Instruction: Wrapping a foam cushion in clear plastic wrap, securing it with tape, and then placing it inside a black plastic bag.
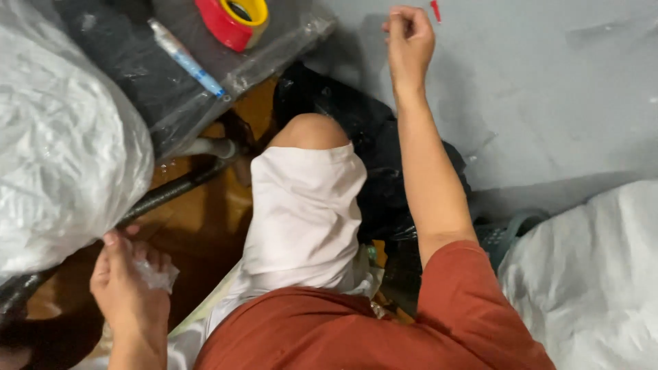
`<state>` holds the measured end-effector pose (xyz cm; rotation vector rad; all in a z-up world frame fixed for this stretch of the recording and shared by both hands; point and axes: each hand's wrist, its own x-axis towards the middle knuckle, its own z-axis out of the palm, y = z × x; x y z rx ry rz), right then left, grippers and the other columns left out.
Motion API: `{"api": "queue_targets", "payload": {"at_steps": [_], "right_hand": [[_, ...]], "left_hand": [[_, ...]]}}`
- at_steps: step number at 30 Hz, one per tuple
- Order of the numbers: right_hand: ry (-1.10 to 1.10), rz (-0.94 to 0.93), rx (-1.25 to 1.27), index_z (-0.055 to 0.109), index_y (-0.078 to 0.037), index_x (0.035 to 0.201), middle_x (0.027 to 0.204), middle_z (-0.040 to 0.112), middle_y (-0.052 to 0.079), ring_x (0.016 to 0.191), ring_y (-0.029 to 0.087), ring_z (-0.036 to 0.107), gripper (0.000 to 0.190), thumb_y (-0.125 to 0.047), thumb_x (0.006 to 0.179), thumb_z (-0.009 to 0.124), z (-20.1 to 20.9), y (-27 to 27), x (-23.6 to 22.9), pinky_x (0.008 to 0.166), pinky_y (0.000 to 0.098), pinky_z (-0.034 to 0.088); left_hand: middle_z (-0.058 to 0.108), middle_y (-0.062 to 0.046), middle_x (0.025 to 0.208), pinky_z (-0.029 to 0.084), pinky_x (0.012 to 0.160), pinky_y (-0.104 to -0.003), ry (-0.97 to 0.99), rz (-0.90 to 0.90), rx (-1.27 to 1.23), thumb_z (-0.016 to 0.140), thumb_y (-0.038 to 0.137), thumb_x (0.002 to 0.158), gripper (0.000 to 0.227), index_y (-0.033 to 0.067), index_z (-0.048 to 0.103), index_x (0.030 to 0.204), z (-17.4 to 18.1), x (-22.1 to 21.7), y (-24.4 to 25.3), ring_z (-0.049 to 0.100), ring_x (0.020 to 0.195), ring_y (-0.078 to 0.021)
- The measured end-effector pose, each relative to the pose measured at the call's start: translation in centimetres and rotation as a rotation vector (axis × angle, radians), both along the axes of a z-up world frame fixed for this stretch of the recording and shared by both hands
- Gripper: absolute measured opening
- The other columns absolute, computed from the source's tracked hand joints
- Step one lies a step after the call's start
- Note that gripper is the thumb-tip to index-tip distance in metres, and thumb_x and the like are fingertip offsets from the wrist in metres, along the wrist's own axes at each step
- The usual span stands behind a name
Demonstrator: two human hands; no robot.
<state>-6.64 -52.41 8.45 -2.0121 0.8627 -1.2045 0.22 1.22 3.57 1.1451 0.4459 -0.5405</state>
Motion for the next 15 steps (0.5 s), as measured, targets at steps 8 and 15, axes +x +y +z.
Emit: {"api": "queue_targets", "payload": {"at_steps": [8, 15], "right_hand": [[-0.315, -0.448, -0.231, 0.063, -0.013, 0.091, 0.075, 0.065, 0.001, 0.065, 0.010, 0.064, 0.016, -0.029, 0.091, 0.066, 6.5, -6.4, -14.4, 0.048, 0.0282, 0.050], [-0.040, -0.224, -0.534, 0.059, -0.011, 0.083, 0.071, 0.061, 0.000, 0.066, 0.012, 0.058, 0.025, -0.028, 0.102, 0.062, 8.5, -4.5, -13.1, 0.067, 0.0293, 0.050]], "left_hand": [[0.049, 0.000, 0.067, 0.032, 0.049, -0.026, 0.047, -0.026, 0.108, 0.057, 0.034, 0.119, 0.027, 0.0136, 0.065, 0.102, 1.6, 0.0, -0.4, 0.037, 0.051, -0.0100], [0.040, 0.003, 0.064, 0.031, 0.051, -0.028, 0.041, -0.042, 0.146, 0.054, 0.034, 0.118, 0.027, 0.0110, 0.061, 0.105, 1.6, 0.0, -0.4, 0.036, 0.053, -0.0097]]}}
